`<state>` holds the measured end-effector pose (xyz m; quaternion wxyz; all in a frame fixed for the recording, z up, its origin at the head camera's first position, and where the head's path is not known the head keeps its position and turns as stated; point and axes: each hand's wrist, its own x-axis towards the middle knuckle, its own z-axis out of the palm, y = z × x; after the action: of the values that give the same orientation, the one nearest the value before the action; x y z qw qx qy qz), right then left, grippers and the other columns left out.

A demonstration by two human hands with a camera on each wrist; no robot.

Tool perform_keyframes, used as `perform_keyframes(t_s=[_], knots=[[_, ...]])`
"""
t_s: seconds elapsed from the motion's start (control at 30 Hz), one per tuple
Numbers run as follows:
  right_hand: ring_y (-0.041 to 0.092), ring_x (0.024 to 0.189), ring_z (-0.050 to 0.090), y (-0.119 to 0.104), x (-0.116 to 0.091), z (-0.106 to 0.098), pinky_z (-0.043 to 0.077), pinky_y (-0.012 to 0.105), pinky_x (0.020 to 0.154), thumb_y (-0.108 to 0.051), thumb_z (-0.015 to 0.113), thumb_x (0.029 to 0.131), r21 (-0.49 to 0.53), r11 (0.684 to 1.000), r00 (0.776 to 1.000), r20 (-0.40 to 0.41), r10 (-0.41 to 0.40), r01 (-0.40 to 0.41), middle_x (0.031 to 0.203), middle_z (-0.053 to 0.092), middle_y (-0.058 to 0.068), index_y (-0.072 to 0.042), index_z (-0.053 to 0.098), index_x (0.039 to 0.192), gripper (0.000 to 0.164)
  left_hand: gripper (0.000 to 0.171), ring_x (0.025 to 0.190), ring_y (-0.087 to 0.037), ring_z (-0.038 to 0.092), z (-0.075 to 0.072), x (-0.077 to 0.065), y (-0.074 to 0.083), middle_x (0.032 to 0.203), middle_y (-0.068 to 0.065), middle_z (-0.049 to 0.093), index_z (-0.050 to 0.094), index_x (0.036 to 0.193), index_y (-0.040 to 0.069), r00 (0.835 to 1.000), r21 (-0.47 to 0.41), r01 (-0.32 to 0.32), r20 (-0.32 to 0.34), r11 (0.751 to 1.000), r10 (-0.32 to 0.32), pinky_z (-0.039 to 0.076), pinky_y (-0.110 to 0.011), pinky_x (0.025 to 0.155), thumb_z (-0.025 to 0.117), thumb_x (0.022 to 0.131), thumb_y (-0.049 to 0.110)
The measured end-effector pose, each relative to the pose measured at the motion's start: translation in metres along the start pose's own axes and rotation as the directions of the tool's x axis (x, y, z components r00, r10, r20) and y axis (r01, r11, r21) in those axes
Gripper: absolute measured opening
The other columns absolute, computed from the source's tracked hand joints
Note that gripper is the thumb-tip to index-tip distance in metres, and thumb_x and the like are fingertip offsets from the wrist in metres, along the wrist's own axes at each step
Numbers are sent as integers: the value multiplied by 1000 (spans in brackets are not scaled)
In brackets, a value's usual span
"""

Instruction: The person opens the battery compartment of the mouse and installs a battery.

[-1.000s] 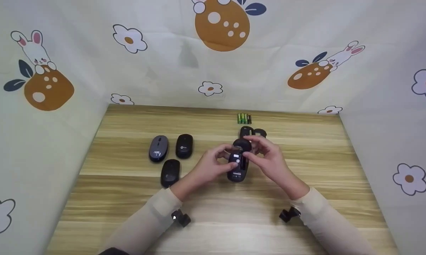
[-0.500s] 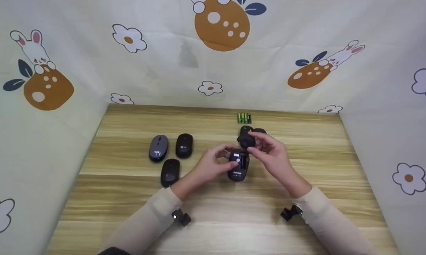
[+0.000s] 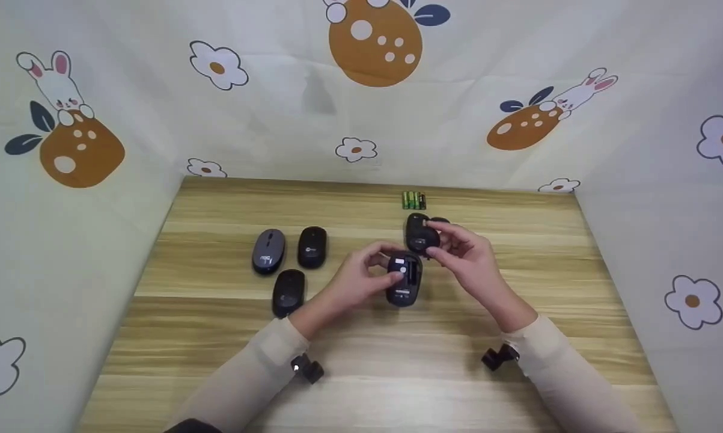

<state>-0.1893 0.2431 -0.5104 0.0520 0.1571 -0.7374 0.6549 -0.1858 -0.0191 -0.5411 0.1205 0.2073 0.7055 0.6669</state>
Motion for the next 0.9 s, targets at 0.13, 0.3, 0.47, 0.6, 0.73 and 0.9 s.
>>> perform_keyframes(t_s=[0.13, 0.3, 0.47, 0.6, 0.73, 0.9], knots=[[12, 73, 66, -1, 2, -6, 57, 20, 62, 12, 80, 94, -10, 1000, 1000, 8, 16, -16, 89, 73, 9, 5, 73, 136, 44, 48, 112, -31, 73, 0, 0, 0, 130, -5, 73, 71, 141, 12, 1000, -14, 1, 2, 1000, -1, 62, -56, 100, 87, 96, 12], [12, 73, 65, 1, 5, -15, 58, 21, 62, 11, 81, 93, -6, 999, 999, 4, 42, -42, 89, 73, 10, 5, 74, 136, 44, 47, 111, -29, 73, -1, 0, -1, 130, -4, 72, 71, 140, 14, 1000, -10, 1, -1, 1000, -1, 64, -52, 98, 87, 95, 12], [13, 75, 65, 5, 8, -26, 57, 20, 62, 10, 82, 94, -31, 998, 998, -15, 59, -60, 90, 72, 11, 4, 75, 135, 43, 46, 110, -27, 72, -1, 1, -1, 129, -4, 72, 72, 139, 14, 1000, -11, 7, -6, 1000, -7, 65, -47, 96, 87, 95, 10], [13, 75, 65, 10, 11, -37, 55, 19, 62, 8, 83, 94, -83, 995, 998, -20, 61, -62, 91, 72, 11, 1, 76, 136, 44, 47, 109, -26, 72, -1, 1, -1, 130, -5, 72, 71, 139, 13, 1000, -19, 1, -2, 1000, -1, 66, -41, 92, 86, 95, 8], [14, 75, 64, 13, 14, -47, 55, 19, 63, 5, 84, 95, -136, 990, 999, -5, 48, -49, 91, 70, 10, 0, 76, 136, 43, 48, 108, -26, 73, -2, 1, -2, 130, -6, 71, 71, 140, 11, 1000, -26, -18, 4, 999, 18, 66, -40, 90, 86, 95, 9], [14, 76, 64, 19, 19, -56, 55, 19, 63, 4, 84, 95, -161, 986, 999, -3, 42, -42, 92, 69, 12, -1, 76, 137, 43, 47, 105, -26, 74, -2, 2, -3, 129, -7, 71, 71, 140, 10, 1000, -34, -28, 9, 999, 28, 67, -41, 88, 86, 95, 9]])
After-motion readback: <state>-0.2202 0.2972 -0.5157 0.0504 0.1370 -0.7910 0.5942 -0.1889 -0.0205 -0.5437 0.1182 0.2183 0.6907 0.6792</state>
